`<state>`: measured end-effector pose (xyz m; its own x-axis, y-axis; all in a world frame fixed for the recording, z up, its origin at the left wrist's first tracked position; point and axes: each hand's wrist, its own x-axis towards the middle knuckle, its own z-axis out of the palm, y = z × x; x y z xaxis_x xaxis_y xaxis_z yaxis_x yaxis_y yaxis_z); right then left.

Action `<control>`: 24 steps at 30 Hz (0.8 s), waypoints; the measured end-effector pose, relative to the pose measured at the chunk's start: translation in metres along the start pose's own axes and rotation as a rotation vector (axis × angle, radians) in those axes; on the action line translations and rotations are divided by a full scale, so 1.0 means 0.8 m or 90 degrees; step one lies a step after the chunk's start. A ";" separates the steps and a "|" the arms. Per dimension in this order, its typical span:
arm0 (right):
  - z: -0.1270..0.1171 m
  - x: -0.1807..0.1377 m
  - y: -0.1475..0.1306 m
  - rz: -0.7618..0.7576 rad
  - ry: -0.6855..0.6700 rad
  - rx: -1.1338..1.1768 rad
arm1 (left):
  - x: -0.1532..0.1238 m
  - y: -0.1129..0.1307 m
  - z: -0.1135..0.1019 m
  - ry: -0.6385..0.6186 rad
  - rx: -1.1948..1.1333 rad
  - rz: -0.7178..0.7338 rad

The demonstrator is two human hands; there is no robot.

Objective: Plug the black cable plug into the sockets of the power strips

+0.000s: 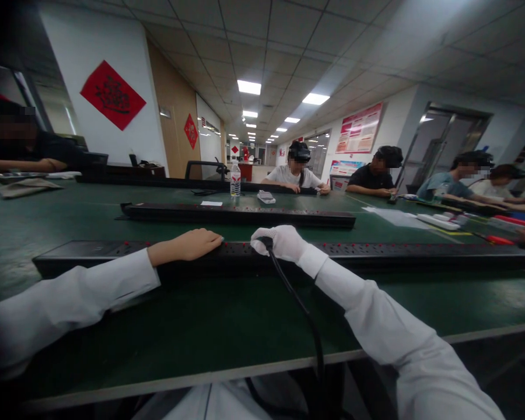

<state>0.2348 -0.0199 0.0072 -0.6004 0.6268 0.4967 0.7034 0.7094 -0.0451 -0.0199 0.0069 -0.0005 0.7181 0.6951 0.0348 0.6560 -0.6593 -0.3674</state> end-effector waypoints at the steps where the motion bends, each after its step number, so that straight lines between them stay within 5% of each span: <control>1: 0.000 -0.001 0.001 -0.002 -0.002 0.004 | 0.001 -0.001 0.001 0.004 0.002 0.009; 24: -0.012 -0.004 0.009 -0.154 -0.008 0.000 | 0.003 -0.005 0.008 0.012 -0.017 0.024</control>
<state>0.2458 -0.0197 0.0135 -0.7561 0.4423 0.4824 0.5385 0.8393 0.0746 -0.0220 0.0128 -0.0048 0.7463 0.6644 0.0395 0.6345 -0.6923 -0.3437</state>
